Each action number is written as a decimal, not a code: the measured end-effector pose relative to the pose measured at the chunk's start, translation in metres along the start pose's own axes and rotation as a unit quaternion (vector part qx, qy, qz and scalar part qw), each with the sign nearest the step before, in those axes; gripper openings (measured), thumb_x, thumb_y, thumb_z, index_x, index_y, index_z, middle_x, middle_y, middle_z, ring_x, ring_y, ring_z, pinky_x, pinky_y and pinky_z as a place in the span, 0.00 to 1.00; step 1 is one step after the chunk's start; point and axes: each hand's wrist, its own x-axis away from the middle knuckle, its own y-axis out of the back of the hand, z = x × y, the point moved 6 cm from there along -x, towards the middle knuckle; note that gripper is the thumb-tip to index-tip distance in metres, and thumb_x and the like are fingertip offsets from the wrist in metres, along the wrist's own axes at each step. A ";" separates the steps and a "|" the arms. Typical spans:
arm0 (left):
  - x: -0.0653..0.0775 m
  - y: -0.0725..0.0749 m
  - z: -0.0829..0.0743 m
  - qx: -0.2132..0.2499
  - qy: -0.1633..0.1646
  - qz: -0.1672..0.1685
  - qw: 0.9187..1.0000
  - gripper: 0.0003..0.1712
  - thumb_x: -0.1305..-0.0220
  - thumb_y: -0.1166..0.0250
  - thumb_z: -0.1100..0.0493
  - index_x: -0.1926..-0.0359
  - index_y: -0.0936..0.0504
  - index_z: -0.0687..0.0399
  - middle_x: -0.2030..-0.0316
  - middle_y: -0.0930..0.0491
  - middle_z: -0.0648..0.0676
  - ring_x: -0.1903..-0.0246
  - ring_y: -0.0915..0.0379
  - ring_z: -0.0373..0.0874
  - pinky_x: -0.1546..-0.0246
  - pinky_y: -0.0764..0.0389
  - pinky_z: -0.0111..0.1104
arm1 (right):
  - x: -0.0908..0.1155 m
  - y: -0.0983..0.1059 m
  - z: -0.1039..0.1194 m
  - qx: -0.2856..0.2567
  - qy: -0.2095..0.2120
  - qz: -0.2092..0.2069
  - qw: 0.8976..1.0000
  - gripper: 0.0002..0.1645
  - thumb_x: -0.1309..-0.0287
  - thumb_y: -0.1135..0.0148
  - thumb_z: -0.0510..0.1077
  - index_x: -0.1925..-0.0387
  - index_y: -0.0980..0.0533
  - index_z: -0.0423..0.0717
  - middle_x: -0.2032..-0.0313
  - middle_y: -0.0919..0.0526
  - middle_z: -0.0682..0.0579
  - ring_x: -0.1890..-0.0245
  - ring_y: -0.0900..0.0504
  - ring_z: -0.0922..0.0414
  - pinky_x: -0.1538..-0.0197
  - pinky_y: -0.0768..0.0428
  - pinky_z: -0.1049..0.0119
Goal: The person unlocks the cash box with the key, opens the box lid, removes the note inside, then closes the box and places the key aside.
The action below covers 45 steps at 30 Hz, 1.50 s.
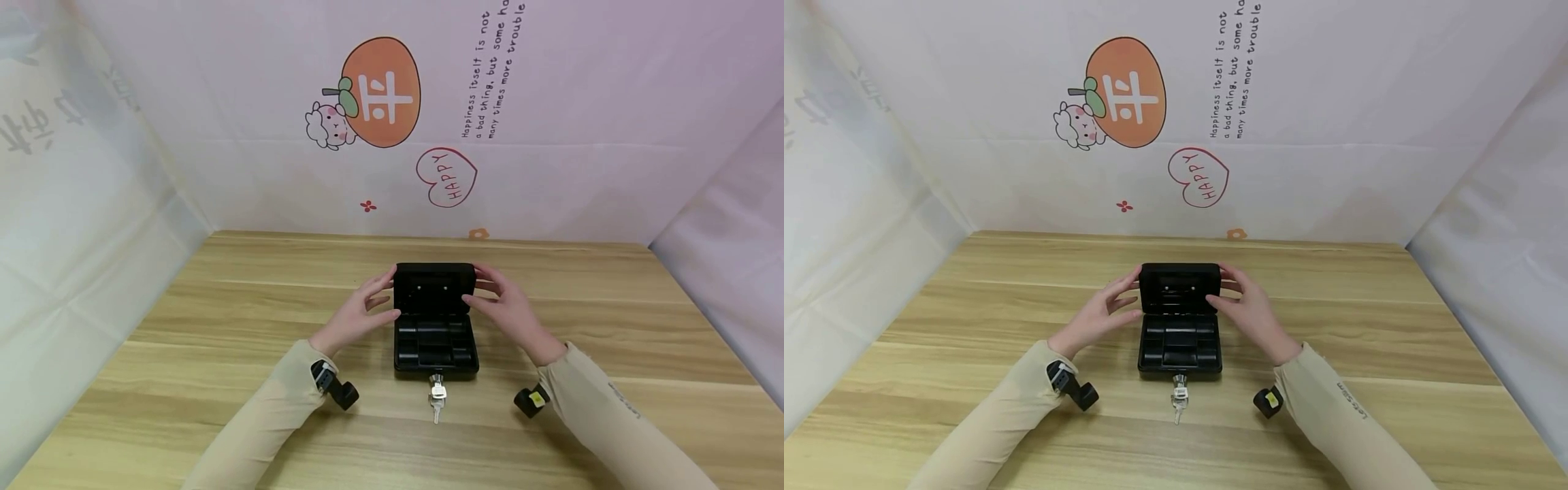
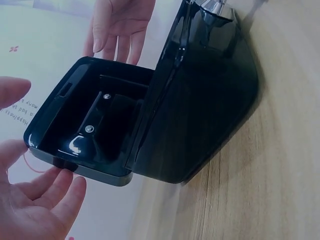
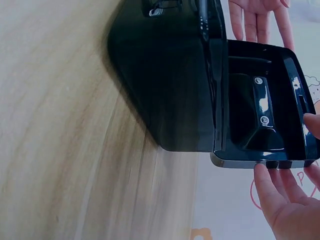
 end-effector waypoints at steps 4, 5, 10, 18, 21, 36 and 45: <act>-0.001 0.001 0.001 0.002 -0.013 0.002 1.000 0.44 0.38 0.39 0.67 0.26 0.52 0.53 0.29 0.50 0.64 0.32 0.47 0.58 0.34 0.38 0.46 | -0.001 0.000 -0.001 0.000 -0.002 -0.001 1.000 0.38 0.40 0.40 0.38 0.31 0.43 0.38 0.36 0.36 0.35 0.38 0.33 0.40 0.43 0.24 0.51; 0.000 0.001 0.002 0.003 -0.015 0.002 1.000 0.45 0.38 0.38 0.67 0.26 0.52 0.53 0.29 0.50 0.63 0.32 0.46 0.58 0.34 0.38 0.46 | -0.001 0.000 -0.001 -0.001 -0.002 0.000 1.000 0.38 0.40 0.40 0.38 0.31 0.44 0.38 0.36 0.36 0.35 0.38 0.33 0.40 0.42 0.25 0.51; 0.001 0.003 0.006 -0.001 -0.022 0.002 1.000 0.45 0.40 0.37 0.67 0.26 0.50 0.51 0.29 0.49 0.61 0.34 0.44 0.58 0.34 0.36 0.47 | 0.000 0.001 -0.001 0.002 -0.003 0.007 1.000 0.39 0.39 0.40 0.39 0.30 0.44 0.41 0.36 0.36 0.35 0.39 0.32 0.39 0.43 0.25 0.49; 0.009 0.003 0.007 -0.026 -0.009 0.007 1.000 0.45 0.42 0.34 0.67 0.27 0.47 0.54 0.31 0.46 0.63 0.35 0.41 0.60 0.36 0.34 0.46 | 0.004 0.004 -0.002 -0.003 -0.005 0.013 1.000 0.37 0.38 0.41 0.41 0.31 0.43 0.41 0.39 0.34 0.36 0.42 0.29 0.40 0.49 0.23 0.64; 0.014 0.002 0.007 -0.038 0.002 0.015 0.999 0.46 0.43 0.33 0.65 0.27 0.47 0.54 0.31 0.45 0.64 0.35 0.41 0.60 0.36 0.33 0.47 | 0.006 0.004 0.000 -0.003 0.001 0.006 1.000 0.34 0.38 0.40 0.41 0.33 0.41 0.40 0.41 0.32 0.37 0.44 0.28 0.41 0.52 0.24 0.72; 0.022 -0.006 0.023 -0.076 0.068 0.046 0.994 0.44 0.46 0.29 0.57 0.31 0.41 0.54 0.35 0.37 0.62 0.36 0.38 0.57 0.36 0.34 0.48 | 0.016 -0.005 0.024 0.019 0.089 -0.007 0.996 0.23 0.43 0.38 0.32 0.46 0.31 0.32 0.54 0.26 0.38 0.59 0.23 0.63 0.52 0.22 0.70; 0.018 -0.022 0.032 -0.024 0.079 0.105 0.991 0.49 0.46 0.30 0.62 0.29 0.48 0.59 0.31 0.43 0.63 0.33 0.43 0.58 0.33 0.38 0.44 | 0.014 -0.026 0.031 0.088 0.131 0.078 0.984 0.23 0.44 0.36 0.35 0.47 0.29 0.34 0.54 0.23 0.39 0.58 0.22 0.50 0.51 0.21 0.52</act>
